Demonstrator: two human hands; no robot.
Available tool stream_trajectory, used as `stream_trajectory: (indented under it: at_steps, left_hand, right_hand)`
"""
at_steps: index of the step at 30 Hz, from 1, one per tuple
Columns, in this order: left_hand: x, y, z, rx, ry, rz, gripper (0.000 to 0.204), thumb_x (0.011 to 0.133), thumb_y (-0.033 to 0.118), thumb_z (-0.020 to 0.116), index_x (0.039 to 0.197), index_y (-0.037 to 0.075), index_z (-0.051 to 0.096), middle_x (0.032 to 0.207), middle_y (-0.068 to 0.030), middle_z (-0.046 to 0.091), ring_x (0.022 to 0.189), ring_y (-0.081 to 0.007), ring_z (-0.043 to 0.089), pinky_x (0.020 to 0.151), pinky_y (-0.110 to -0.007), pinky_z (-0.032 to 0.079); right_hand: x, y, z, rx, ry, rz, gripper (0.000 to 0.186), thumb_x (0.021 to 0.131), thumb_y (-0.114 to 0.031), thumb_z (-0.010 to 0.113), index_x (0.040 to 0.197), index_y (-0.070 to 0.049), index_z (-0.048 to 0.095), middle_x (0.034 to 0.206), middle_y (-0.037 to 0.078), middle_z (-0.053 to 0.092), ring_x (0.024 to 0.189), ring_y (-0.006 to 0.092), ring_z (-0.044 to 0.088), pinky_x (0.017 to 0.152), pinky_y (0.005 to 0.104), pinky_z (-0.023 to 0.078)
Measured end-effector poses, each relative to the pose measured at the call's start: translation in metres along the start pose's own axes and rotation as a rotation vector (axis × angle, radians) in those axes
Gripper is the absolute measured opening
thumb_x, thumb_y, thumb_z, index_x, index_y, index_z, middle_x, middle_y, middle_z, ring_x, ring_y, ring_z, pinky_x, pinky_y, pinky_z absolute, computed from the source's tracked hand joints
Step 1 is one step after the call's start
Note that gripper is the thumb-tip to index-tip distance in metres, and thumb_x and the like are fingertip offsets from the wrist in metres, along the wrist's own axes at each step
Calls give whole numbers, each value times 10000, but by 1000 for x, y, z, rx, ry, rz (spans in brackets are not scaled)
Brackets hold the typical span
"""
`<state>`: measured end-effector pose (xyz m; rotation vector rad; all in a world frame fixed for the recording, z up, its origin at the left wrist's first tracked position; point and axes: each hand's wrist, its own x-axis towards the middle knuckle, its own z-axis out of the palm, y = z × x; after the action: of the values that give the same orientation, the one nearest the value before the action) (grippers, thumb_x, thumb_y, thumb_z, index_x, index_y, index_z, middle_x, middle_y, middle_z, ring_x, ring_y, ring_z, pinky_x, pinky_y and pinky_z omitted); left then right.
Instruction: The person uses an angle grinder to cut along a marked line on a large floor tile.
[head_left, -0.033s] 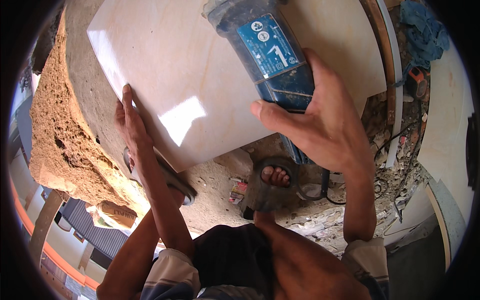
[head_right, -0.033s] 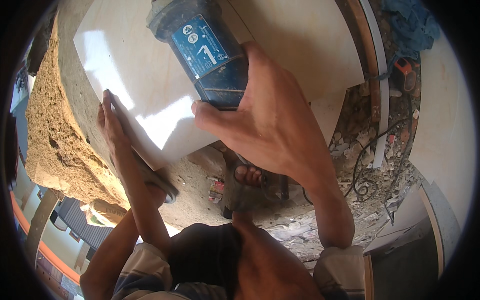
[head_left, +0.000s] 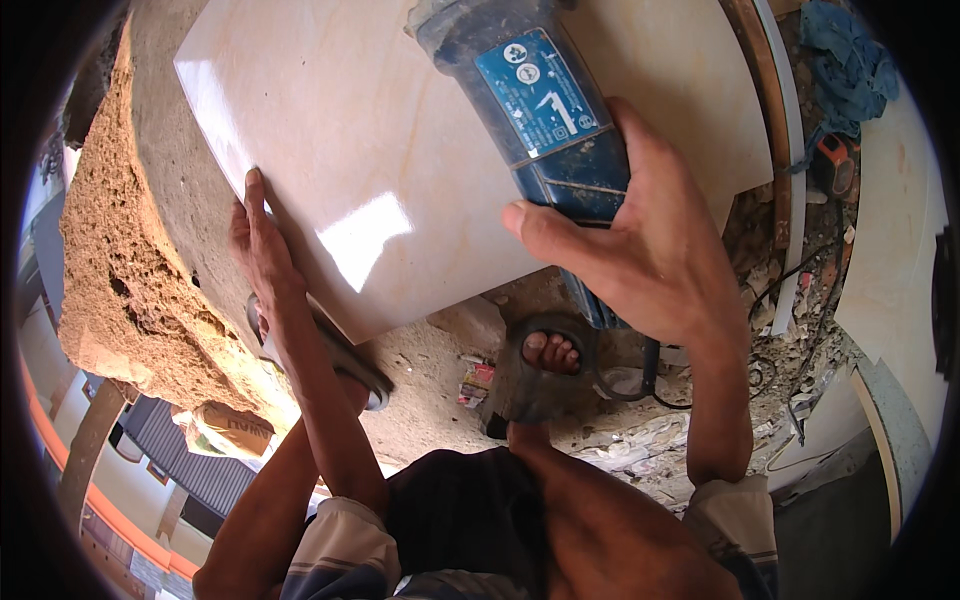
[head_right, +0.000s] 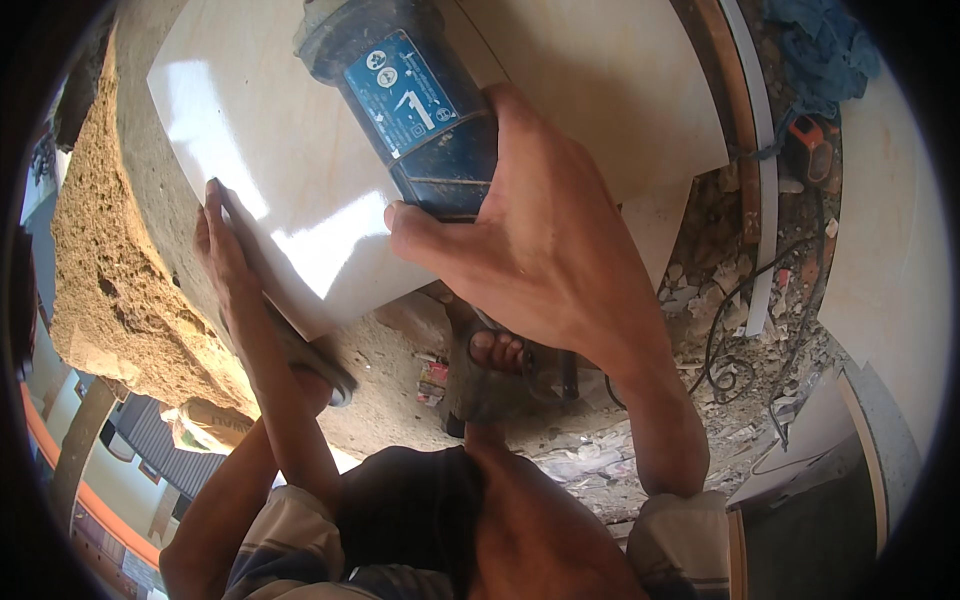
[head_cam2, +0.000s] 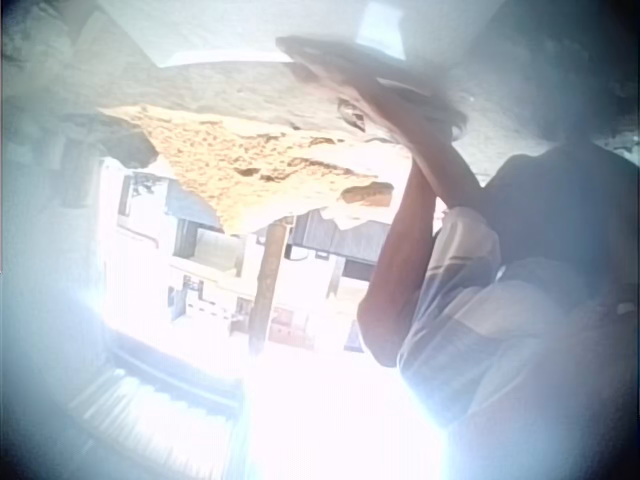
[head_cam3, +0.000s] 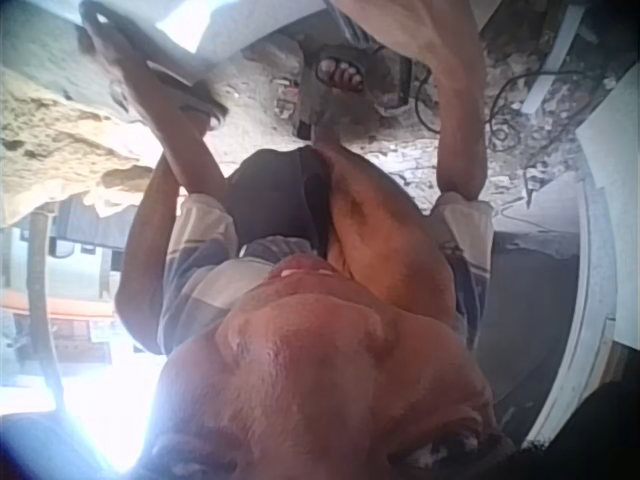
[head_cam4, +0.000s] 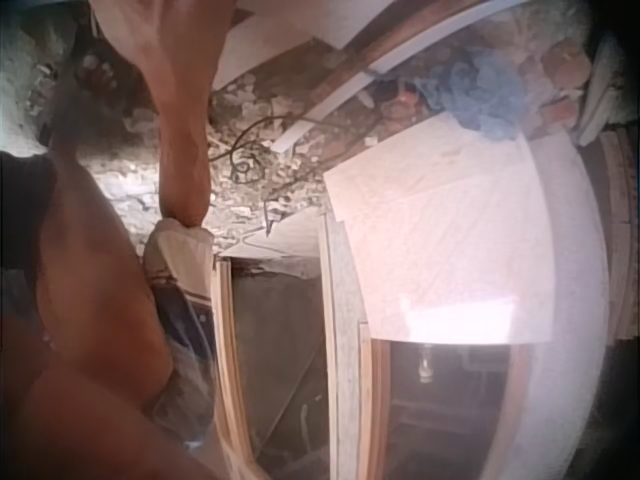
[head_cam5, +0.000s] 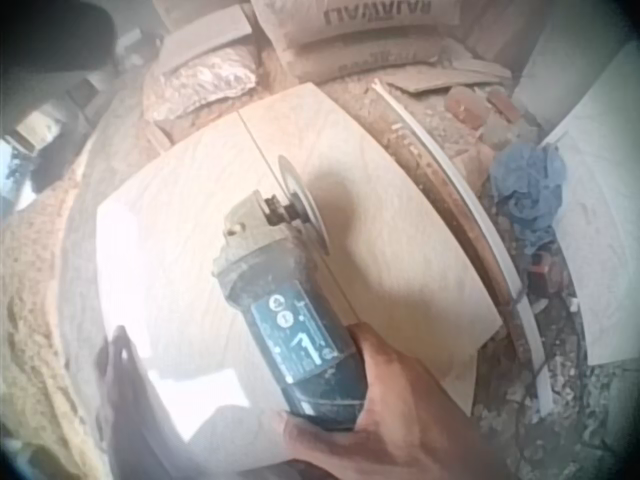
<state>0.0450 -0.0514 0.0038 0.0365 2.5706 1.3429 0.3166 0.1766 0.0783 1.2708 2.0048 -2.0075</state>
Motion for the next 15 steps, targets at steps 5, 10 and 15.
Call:
stream_trajectory:
  at_steps: [5,10,15]
  left_hand:
    - [-1,1,-2,42,6,2,508,1008,512,738,1165,30,740,991,-92,771,858,-175,718,770,-353,605]
    - [0,-1,-2,30,23,-5,512,1004,513,741,1149,23,745,982,-101,768,858,-188,717,766,-365,603]
    - [-1,0,-1,31,19,12,516,1002,511,743,1134,12,749,970,-109,766,848,-186,711,762,-367,598]
  right_hand:
    - [-5,-1,-2,6,-6,-9,502,866,-209,871,1216,25,598,928,55,656,810,137,666,741,315,563]
    - [-9,4,0,52,-6,-9,500,864,-205,871,1214,25,596,931,55,655,813,135,663,747,313,563]
    - [-12,4,-1,29,-13,-3,495,867,-196,870,1214,24,594,938,56,656,819,129,658,757,307,565]
